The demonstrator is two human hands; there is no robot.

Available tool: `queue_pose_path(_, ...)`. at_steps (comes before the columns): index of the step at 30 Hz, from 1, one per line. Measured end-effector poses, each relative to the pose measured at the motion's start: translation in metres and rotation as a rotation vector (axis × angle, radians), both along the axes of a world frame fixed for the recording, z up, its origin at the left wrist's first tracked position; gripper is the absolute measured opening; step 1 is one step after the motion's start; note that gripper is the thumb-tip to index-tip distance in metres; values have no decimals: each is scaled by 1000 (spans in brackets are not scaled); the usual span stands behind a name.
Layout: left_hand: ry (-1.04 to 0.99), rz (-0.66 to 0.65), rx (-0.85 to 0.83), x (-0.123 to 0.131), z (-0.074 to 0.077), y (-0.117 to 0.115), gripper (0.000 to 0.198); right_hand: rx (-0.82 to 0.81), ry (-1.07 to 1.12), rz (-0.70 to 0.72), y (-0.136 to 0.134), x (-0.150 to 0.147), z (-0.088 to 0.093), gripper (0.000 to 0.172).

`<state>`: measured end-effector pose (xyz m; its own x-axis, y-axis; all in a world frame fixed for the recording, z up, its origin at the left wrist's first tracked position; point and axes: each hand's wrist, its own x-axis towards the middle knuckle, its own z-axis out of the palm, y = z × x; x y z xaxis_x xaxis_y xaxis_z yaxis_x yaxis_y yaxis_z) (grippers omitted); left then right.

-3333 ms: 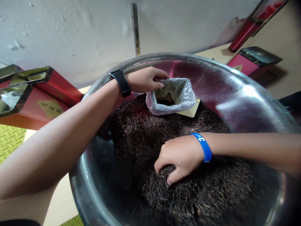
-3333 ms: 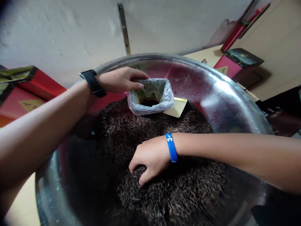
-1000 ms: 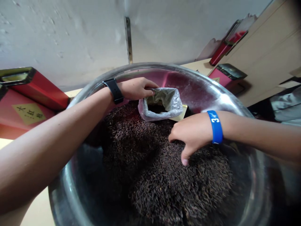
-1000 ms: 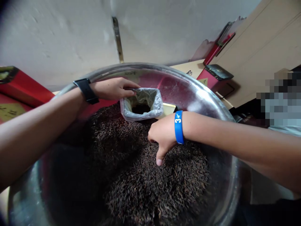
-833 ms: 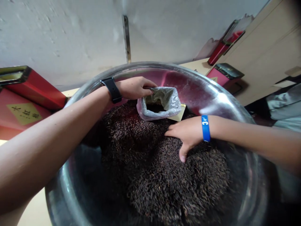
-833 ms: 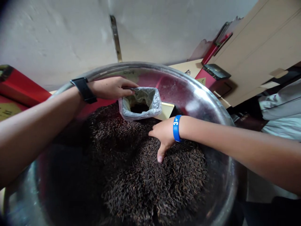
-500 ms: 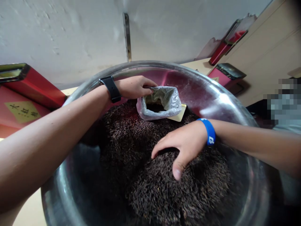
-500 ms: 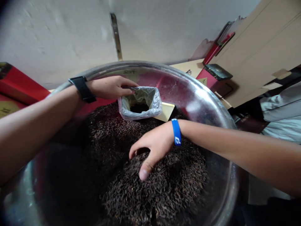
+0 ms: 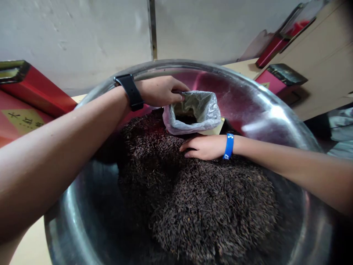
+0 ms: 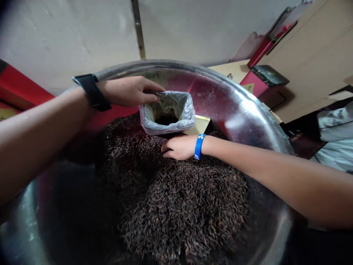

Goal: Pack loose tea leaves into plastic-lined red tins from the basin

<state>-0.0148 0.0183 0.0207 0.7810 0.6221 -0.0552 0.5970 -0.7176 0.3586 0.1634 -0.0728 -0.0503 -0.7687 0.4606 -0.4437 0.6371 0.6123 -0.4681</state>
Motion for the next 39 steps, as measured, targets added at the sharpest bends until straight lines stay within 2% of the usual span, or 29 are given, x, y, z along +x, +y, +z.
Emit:
queue_pose_path(3,1,8,10,-1,-1,1,47,-19,2,48,0,-1,-4,35)
queue_pose_path(10,4,-6,76,0,-1,1,44,-8,5,50,-1,-5,-5,26)
queue_pose_path(14,-12,-30,108,-1,-1,1,42,-159,67,139,-4,-8,5,26)
queue_pose_path(17,-5,-12,81,-1,-2,1,44,-235,123,155,-5,-9,12,26)
queue_pose_path(24,17,30,3,0,0,1,49,-58,143,107,-7,-8,6,17)
queue_pose_path(27,14,27,-3,-1,0,1,49,-55,146,116,-11,-8,8,32)
queue_pose_path(29,10,21,-1,-1,-1,1,48,-66,101,125,-17,-8,14,58)
queue_pose_path(31,-2,10,12,-2,-1,2,48,-95,42,182,-23,-8,20,78)
queue_pose_path(33,-6,4,20,-2,-1,2,48,-134,12,276,-30,-9,26,84)
queue_pose_path(36,5,12,2,-1,0,1,48,-186,10,367,-39,-12,29,73)
queue_pose_path(39,3,20,-15,-1,0,1,48,-223,-10,356,-45,-15,31,51)
